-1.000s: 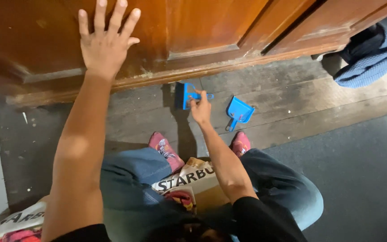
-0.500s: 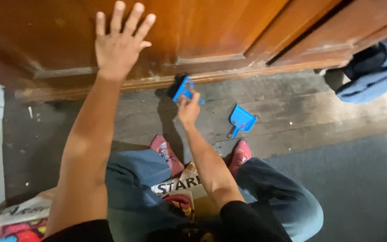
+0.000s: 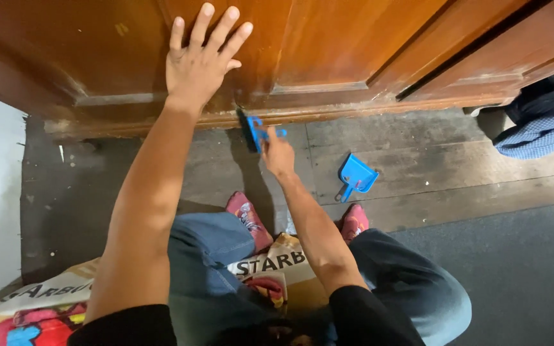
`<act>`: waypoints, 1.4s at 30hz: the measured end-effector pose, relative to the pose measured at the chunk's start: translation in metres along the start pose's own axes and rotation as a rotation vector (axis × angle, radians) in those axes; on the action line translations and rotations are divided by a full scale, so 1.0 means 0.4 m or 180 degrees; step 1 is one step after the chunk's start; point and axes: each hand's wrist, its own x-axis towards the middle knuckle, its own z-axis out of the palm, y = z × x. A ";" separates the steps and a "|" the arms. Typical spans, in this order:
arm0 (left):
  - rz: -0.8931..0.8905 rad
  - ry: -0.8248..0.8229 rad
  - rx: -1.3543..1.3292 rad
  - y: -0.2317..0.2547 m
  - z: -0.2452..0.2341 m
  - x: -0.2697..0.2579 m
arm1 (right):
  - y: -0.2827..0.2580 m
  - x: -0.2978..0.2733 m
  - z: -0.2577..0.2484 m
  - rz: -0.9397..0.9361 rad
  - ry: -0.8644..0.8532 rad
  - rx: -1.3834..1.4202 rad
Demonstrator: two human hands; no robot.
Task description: Cleaning the crevices and surfaces of a wooden cabinet using a small brush and dustpan.
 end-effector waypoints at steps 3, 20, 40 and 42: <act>0.0040 0.0099 -0.0005 -0.032 0.052 0.014 | -0.001 0.001 0.004 -0.0255 0.0011 -0.0210; 0.0577 0.1368 0.0915 -0.014 0.068 -0.023 | -0.168 0.142 -0.369 -0.0983 0.0116 -0.0784; 0.0401 0.0664 0.0602 -0.007 0.064 -0.035 | -0.279 0.177 -0.420 -0.3084 0.1189 -0.0878; 0.0405 0.0664 0.0604 -0.012 0.065 -0.038 | -0.297 0.164 -0.443 -0.3181 0.1129 -0.0749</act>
